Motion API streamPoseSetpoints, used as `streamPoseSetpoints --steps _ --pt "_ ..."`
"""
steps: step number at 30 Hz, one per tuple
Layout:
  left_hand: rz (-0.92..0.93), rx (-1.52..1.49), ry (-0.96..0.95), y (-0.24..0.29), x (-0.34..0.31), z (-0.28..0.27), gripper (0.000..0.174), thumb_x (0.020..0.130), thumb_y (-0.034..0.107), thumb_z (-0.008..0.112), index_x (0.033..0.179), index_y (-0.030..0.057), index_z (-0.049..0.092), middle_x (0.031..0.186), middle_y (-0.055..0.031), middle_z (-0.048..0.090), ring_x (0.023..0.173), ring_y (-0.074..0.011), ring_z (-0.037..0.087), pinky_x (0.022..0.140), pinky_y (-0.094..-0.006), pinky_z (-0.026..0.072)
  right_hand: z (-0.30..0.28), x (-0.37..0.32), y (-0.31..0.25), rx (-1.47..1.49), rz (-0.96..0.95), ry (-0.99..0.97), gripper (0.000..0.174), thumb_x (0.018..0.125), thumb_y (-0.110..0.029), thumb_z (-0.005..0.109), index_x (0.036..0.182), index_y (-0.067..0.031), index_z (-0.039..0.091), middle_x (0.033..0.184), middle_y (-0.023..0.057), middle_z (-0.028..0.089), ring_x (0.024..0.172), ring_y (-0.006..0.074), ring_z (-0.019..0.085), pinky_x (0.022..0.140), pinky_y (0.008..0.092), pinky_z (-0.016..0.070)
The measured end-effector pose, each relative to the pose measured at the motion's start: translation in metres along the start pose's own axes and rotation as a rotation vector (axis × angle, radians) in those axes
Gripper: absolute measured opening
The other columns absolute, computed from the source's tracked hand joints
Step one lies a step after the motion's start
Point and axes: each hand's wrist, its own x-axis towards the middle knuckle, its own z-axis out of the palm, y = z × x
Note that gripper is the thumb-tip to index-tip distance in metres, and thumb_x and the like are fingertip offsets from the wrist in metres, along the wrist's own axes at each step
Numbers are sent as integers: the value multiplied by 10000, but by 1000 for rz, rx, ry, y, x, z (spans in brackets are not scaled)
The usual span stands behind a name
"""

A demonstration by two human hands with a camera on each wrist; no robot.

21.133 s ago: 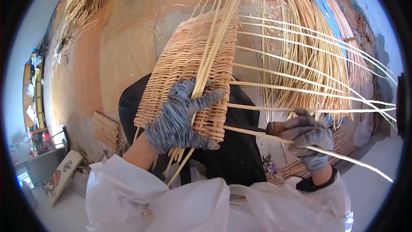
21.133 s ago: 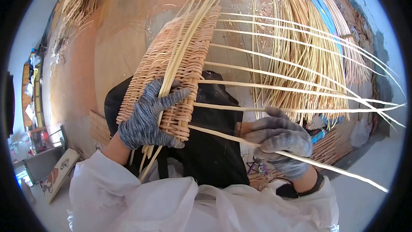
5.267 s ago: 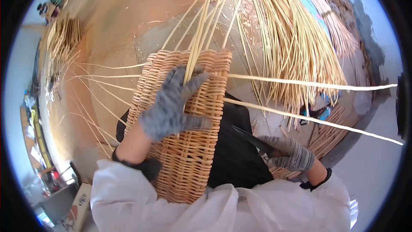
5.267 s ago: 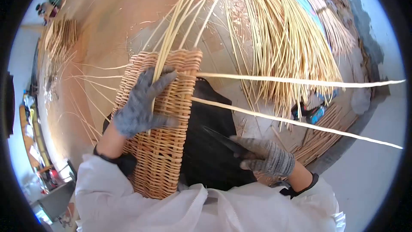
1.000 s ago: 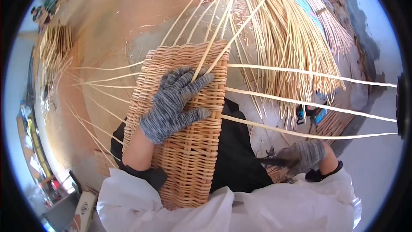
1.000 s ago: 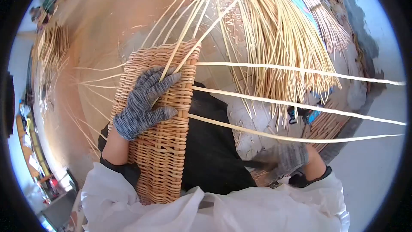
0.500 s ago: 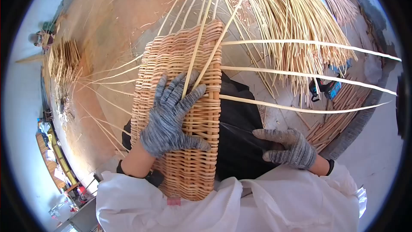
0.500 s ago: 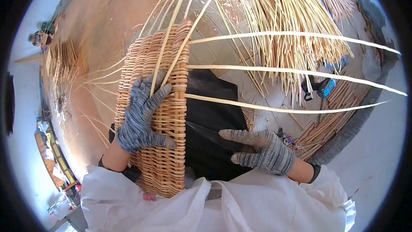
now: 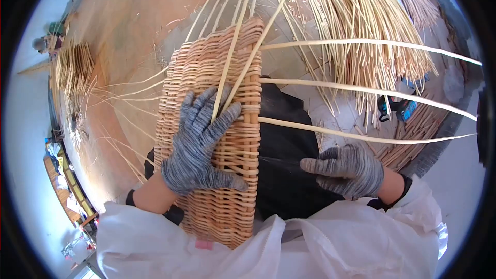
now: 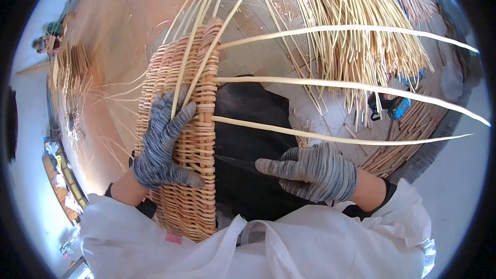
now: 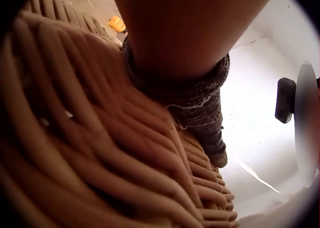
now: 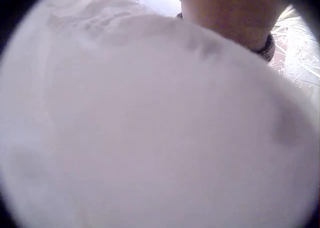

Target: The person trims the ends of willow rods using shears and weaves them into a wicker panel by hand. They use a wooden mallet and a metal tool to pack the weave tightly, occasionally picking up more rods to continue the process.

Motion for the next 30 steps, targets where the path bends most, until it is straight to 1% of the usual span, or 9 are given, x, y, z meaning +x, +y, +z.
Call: streamPoseSetpoints --steps 5,8,11,13,16,20,22,25,30 --pt "9 -23 -15 -2 -5 4 1143 506 777 662 1376 84 395 1423 -199 327 1335 -422 241 1100 -554 61 -9 14 14 468 36 -67 490 812 -22 641 1282 -122 545 647 43 549 532 169 557 497 316 444" --pt "-8 -48 -47 -7 -6 2 1151 509 801 636 1381 90 392 1417 -189 330 1336 -430 226 1092 -569 56 -30 33 5 782 323 -270 503 828 -42 622 1308 -156 522 783 61 603 683 164 598 628 310 494" --pt "-37 -96 -64 -10 -6 2 1136 528 806 621 1387 101 388 1426 -179 324 1341 -425 217 1090 -578 47 -49 47 -3 602 489 -465 496 845 -33 602 1318 -154 511 1053 77 612 931 170 591 796 302 503" --pt "-36 -123 -58 -10 -6 1 1121 543 806 611 1389 105 387 1428 -181 322 1344 -423 211 1090 -581 43 -44 47 0 439 417 -464 479 845 -56 620 1303 -161 528 1005 45 601 862 152 564 734 286 481" --pt "-43 -151 -45 -12 -7 2 1088 578 802 589 1390 107 389 1428 -184 325 1350 -415 207 1090 -586 36 -29 44 13 481 249 -312 451 831 -126 670 1266 -194 569 693 -22 595 537 119 536 500 258 448" --pt "-46 -148 -58 -14 -6 1 1089 586 806 576 1400 112 370 1416 -190 337 1348 -409 216 1083 -601 33 -22 48 10 560 200 -193 432 818 -129 685 1236 -195 594 673 -9 595 546 119 559 494 237 442" --pt "-36 -152 -51 -12 -6 1 1093 587 808 572 1404 114 360 1411 -194 341 1344 -414 218 1080 -607 33 -33 54 11 60 -24 -209 442 820 -113 680 1244 -200 588 674 -3 600 553 107 566 490 234 445" --pt "-33 -153 -34 -12 -5 1 1093 587 805 574 1406 114 356 1399 -209 352 1332 -433 231 1077 -613 35 -35 52 -6 145 56 -189 525 811 -12 622 1306 -157 524 699 76 581 579 198 574 553 310 488" --pt "-65 -108 -19 -14 2 -1 1105 569 801 590 1401 112 359 1369 -234 382 1316 -454 252 1082 -603 45 -30 65 -4 346 171 -225 558 781 -91 679 1312 -154 517 707 51 556 567 178 536 569 293 482"
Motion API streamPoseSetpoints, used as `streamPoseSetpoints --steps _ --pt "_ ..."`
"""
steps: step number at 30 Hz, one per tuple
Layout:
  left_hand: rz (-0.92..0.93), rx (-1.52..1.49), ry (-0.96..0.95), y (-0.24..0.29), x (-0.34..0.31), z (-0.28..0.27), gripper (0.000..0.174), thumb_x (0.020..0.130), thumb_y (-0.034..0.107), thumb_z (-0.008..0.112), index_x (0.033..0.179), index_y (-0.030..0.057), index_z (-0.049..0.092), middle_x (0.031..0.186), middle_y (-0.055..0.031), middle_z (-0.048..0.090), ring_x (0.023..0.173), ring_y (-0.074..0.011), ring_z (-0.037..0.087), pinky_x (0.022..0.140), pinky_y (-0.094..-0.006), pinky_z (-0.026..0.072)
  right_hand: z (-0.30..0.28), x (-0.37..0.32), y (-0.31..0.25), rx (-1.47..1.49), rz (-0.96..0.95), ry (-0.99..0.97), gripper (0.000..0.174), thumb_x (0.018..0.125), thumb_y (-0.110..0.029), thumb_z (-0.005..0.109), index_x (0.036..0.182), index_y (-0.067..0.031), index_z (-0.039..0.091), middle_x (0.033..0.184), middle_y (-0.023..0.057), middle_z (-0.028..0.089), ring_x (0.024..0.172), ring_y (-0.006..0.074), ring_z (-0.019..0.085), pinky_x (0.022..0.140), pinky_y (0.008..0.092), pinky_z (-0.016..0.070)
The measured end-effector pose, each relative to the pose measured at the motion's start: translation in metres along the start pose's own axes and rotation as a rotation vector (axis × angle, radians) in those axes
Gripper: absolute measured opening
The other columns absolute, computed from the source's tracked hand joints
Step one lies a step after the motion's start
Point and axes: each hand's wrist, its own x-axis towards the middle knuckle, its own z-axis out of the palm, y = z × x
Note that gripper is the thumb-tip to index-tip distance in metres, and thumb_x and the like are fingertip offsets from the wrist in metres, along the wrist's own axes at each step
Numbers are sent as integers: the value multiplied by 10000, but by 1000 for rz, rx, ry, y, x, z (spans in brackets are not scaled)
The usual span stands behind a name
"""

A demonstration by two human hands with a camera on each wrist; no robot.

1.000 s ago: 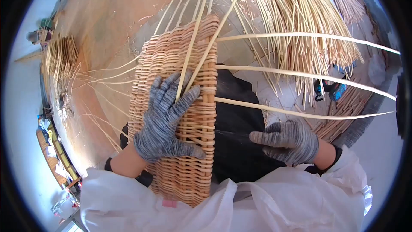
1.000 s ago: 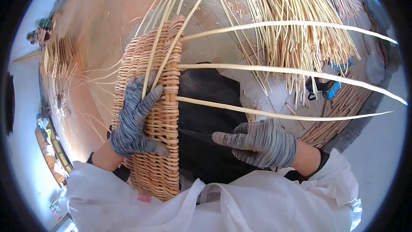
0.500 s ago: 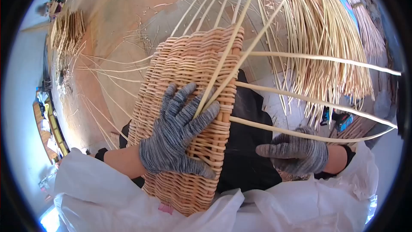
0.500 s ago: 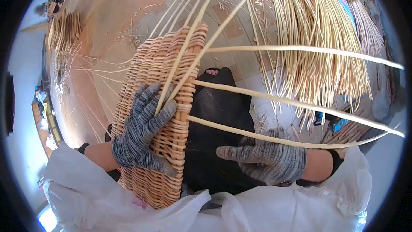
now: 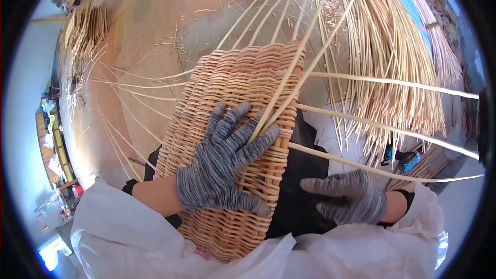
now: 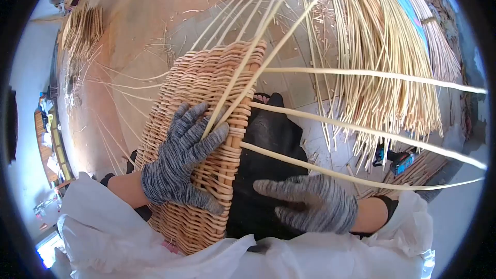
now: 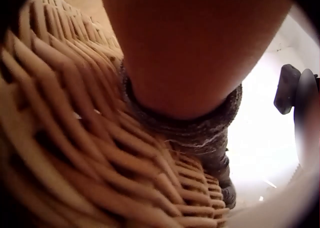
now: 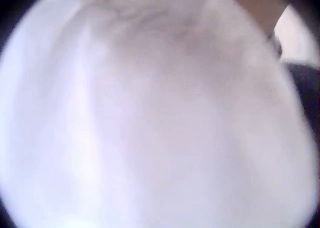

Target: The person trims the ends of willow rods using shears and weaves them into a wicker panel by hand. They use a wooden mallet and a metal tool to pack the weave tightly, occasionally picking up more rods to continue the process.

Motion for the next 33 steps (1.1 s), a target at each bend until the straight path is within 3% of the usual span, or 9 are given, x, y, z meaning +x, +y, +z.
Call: streamPoseSetpoints --steps 4,8,14,15,19,24,26,31,33 --pt "-14 -12 -30 4 -3 -2 1113 545 798 608 1394 119 372 1365 -234 387 1320 -431 263 1094 -580 57 6 -1 8 439 250 -154 570 814 -69 644 1348 -169 473 805 35 577 591 128 535 574 261 477" --pt "35 -6 51 3 -6 -2 1117 517 778 646 1383 121 389 1369 -217 390 1327 -389 276 1107 -548 74 14 -12 18 1681 589 -416 622 832 36 588 1385 -190 418 860 50 583 479 80 470 449 191 381" --pt "40 37 160 1 -10 11 1143 502 769 659 1387 101 378 1364 -182 405 1322 -368 288 1125 -496 78 -7 -2 -49 -601 32 -120 610 797 -19 630 1343 -244 479 806 80 628 597 159 574 556 289 487" --pt "75 28 211 4 -10 7 852 695 571 694 1357 104 429 1345 -166 440 1293 -339 347 1120 -452 173 -6 -3 -55 -918 11 -110 610 785 -44 650 1336 -248 487 832 97 641 625 183 594 592 307 506" --pt "-60 -531 370 -4 -17 9 390 854 13 553 1237 92 562 1203 -118 572 1128 -238 525 988 -321 405 2 -12 -57 -774 -124 5 627 759 -109 696 1334 -246 486 940 111 657 780 219 639 759 344 516" --pt "-66 -607 384 0 -21 13 386 857 27 549 1240 74 554 1190 -90 592 1128 -208 528 1003 -311 384 1 -3 -19 -197 -185 -21 589 794 -82 689 1339 -95 468 905 67 683 764 159 638 675 326 514" --pt "-127 -615 394 0 -19 16 395 861 51 546 1256 60 538 1214 -80 587 1158 -202 512 1023 -313 360 1 -8 -30 244 251 -108 592 790 -69 690 1338 -76 465 870 60 690 767 155 646 632 319 510" --pt "-47 -603 433 50 -35 -14 357 874 35 547 1230 68 556 1197 -97 594 1124 -216 539 991 -322 404 6 -23 -43 -851 -46 305 422 838 -181 664 1230 -70 553 750 76 648 670 126 630 536 246 483" --pt "133 -435 240 83 -36 -20 339 890 45 540 1228 56 554 1181 -104 594 1116 -213 544 981 -316 414 12 -39 -57 90 -152 466 335 862 -210 648 1148 -47 588 744 73 651 681 137 634 568 264 494"
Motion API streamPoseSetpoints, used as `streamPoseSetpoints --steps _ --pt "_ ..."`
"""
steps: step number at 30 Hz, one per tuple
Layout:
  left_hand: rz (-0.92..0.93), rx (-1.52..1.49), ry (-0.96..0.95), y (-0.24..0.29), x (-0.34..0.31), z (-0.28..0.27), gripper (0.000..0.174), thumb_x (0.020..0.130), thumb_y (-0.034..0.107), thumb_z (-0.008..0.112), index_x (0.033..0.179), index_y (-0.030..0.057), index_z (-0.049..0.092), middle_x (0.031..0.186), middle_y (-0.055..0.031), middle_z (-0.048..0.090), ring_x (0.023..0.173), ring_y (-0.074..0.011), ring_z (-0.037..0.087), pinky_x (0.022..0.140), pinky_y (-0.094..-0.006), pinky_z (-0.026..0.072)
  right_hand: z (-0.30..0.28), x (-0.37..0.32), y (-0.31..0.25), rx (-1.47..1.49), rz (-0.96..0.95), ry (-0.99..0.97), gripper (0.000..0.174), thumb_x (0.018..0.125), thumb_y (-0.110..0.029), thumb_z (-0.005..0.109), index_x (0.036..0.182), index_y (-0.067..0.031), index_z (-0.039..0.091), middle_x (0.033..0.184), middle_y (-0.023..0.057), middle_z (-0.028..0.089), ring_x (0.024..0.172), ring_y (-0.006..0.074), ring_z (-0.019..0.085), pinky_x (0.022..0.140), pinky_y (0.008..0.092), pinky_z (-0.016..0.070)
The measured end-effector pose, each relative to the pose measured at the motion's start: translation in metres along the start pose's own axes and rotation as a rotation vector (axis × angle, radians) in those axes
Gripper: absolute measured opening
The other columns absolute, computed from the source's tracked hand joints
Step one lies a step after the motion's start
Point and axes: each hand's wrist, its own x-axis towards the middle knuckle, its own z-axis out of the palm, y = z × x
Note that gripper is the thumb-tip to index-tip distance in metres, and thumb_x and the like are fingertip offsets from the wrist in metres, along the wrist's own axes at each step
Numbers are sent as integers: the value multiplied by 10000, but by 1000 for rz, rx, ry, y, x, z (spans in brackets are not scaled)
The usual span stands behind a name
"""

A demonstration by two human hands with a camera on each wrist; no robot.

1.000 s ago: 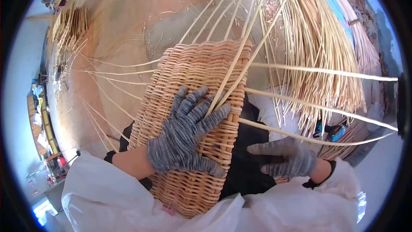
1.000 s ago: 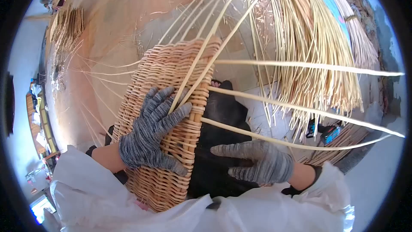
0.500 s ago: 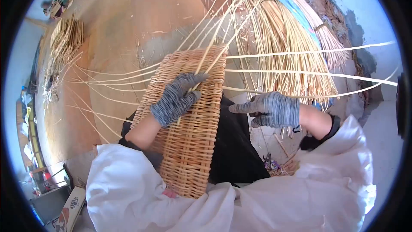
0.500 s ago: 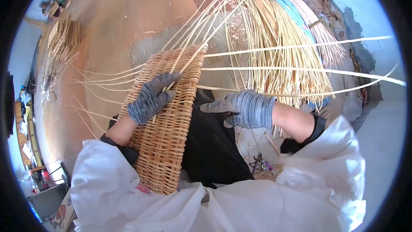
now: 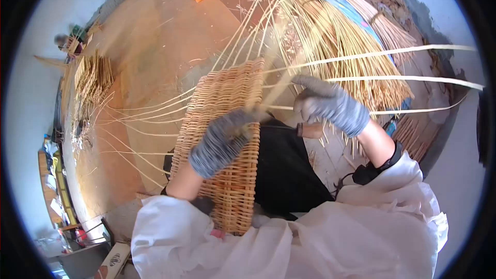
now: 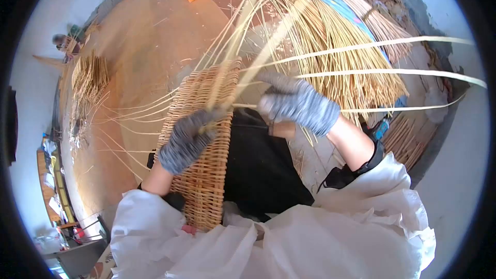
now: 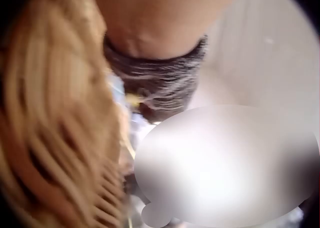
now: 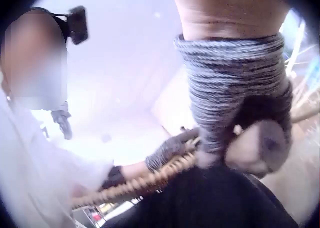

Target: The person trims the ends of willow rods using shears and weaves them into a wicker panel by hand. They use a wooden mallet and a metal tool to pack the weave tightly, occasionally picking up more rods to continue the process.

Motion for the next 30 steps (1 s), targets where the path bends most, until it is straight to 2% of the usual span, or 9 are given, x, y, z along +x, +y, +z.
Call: streamPoseSetpoints --steps 1,3,4,7,13,14,26,29,30 --pt "72 -24 -62 6 -1 14 307 901 81 538 1205 59 573 1187 -114 590 1090 -214 560 963 -320 426 -2 -8 -6 451 53 100 302 874 -224 641 1107 -35 606 741 71 653 687 143 636 584 273 500" --pt "231 -61 -172 15 3 34 261 924 152 535 1159 65 609 1197 -133 584 1037 -216 591 927 -328 448 2 -31 -12 201 83 189 342 877 -263 643 1068 19 613 810 86 656 728 166 638 655 298 520" --pt "80 -282 -263 13 3 27 312 924 117 529 1229 62 560 1216 -138 568 1044 -229 593 937 -335 448 3 -44 -11 159 68 214 375 870 -272 650 1074 38 604 845 98 653 759 179 639 684 304 519" --pt "-261 -796 233 -18 -1 2 409 911 117 556 1310 65 483 1284 -160 512 1148 -252 538 986 -348 414 8 -89 27 441 91 267 445 847 -308 668 1040 85 591 913 171 641 853 276 660 727 383 564" --pt "21 617 -186 -58 6 -6 762 794 475 653 1397 98 378 1395 -214 377 1338 -347 308 1102 -445 230 36 -125 77 553 150 630 489 796 -338 716 1030 74 595 942 199 644 881 316 663 714 430 582" --pt "-39 669 -208 -61 7 -4 951 672 649 654 1404 112 372 1399 -217 375 1358 -363 254 1121 -456 156 36 -122 87 418 163 658 466 801 -348 710 1013 56 612 906 184 653 871 307 667 704 418 584" --pt "-109 596 -184 -77 5 -8 1011 590 735 634 1377 137 421 1385 -143 428 1351 -338 278 1125 -481 84 43 -75 53 478 299 595 297 811 -313 693 885 -27 653 838 139 670 716 267 667 648 356 545" --pt "-131 601 -197 -76 4 -8 1008 589 737 630 1378 145 420 1398 -137 412 1354 -342 271 1123 -498 64 -2 -42 48 -479 -488 337 221 759 -270 734 845 -78 665 801 103 674 688 247 655 755 387 513" --pt "-142 603 -202 -75 5 -9 1009 589 739 626 1379 147 419 1401 -137 407 1354 -343 269 1122 -503 59 -7 -31 46 -454 -478 290 142 724 -205 753 770 -125 646 808 91 688 753 246 673 869 417 463"
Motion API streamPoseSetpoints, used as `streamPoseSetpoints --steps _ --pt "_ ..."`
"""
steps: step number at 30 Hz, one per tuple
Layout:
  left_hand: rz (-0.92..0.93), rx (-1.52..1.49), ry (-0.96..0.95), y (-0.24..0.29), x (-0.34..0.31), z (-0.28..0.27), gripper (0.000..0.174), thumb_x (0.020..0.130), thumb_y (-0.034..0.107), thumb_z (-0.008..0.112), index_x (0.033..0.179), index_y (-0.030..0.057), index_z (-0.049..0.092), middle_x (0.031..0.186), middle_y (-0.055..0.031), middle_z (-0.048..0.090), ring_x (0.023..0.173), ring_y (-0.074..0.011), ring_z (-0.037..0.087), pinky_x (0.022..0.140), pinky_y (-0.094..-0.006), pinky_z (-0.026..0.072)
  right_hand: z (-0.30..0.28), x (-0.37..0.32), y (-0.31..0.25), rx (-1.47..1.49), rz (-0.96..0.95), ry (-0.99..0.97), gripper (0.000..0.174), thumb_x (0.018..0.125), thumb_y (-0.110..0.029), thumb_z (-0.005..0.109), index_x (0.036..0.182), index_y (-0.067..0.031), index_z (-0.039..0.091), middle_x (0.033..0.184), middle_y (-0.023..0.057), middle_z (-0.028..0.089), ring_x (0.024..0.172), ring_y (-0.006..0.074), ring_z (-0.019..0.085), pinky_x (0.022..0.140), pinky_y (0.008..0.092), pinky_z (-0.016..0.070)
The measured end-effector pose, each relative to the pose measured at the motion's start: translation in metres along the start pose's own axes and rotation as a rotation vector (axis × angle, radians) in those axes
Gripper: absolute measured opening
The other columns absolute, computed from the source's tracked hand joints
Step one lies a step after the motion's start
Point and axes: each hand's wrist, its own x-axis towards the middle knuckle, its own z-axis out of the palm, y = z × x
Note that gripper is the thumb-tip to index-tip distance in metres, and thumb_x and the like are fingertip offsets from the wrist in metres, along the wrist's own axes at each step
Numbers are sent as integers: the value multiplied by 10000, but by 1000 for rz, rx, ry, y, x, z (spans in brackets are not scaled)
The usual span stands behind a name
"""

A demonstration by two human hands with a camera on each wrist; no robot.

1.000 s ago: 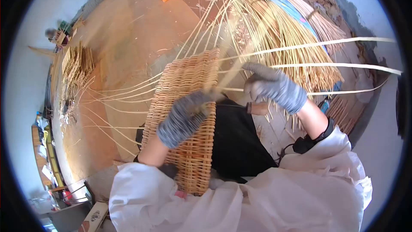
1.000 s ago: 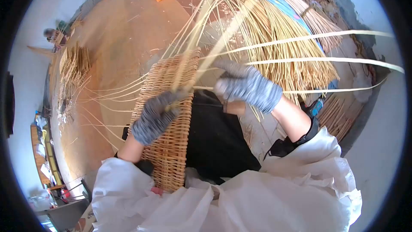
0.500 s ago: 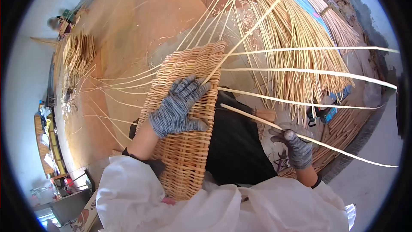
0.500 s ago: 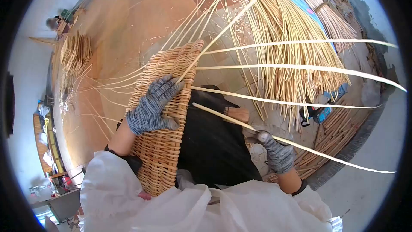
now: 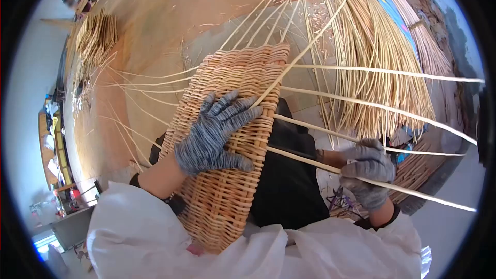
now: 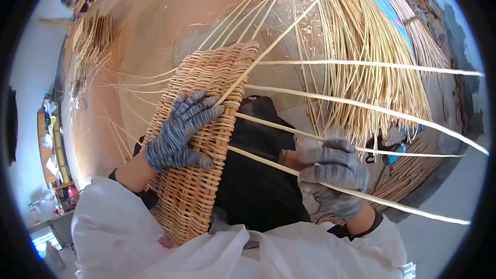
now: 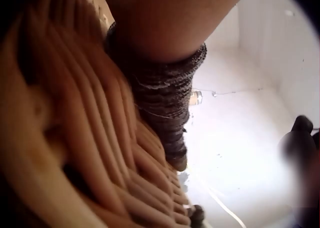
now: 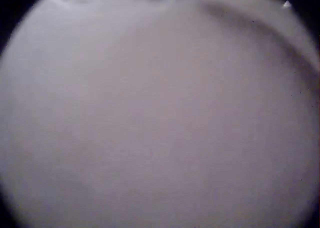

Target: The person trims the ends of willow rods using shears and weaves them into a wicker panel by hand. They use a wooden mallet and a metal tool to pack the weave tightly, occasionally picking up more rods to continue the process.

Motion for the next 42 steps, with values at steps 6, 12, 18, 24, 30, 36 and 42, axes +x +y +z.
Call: streamPoseSetpoints --steps 6,12,18,24,30,36,42 --pt "-3 -101 -1 -6 1 0 976 598 734 634 1375 178 431 1396 -123 414 1334 -376 275 1094 -562 63 22 3 41 405 -36 -200 169 646 -115 768 773 -97 658 939 118 694 918 302 662 896 450 478" --pt "-10 -125 -39 -9 8 -1 976 599 729 636 1376 176 429 1408 -116 404 1338 -374 266 1095 -558 66 35 14 46 355 -156 -201 174 648 -76 768 786 -80 661 926 125 690 880 321 668 766 402 545" --pt "-21 -148 -43 -7 8 -2 974 591 730 642 1381 203 423 1420 -105 393 1349 -366 248 1102 -550 64 28 35 21 390 29 -253 239 668 14 753 823 -70 591 883 135 681 797 275 681 664 340 569" --pt "-60 -179 18 -3 9 -1 710 775 591 577 1371 233 435 1410 -56 418 1346 -325 280 1112 -528 75 -2 88 -18 -29 255 -731 255 734 -200 731 940 -88 631 847 143 675 734 308 666 643 361 546" --pt "-78 -123 97 -2 8 6 511 872 450 534 1334 239 483 1347 -41 484 1315 -285 339 1117 -494 101 1 20 15 -266 542 -1136 423 808 -296 669 1149 -70 562 1015 126 627 937 278 608 781 368 508" --pt "-53 -95 124 -5 15 2 491 880 423 527 1332 234 489 1355 -51 476 1320 -277 335 1113 -485 90 -14 -31 10 673 896 -484 403 824 -218 681 1140 -21 527 999 86 587 895 179 592 745 309 513" --pt "21 -21 -158 29 -24 -24 1129 523 747 669 1414 132 346 1473 -157 280 1376 -369 205 1117 -530 22 2 -31 -40 779 925 -580 636 811 -89 700 1365 -55 391 1065 72 586 881 114 588 759 258 512"
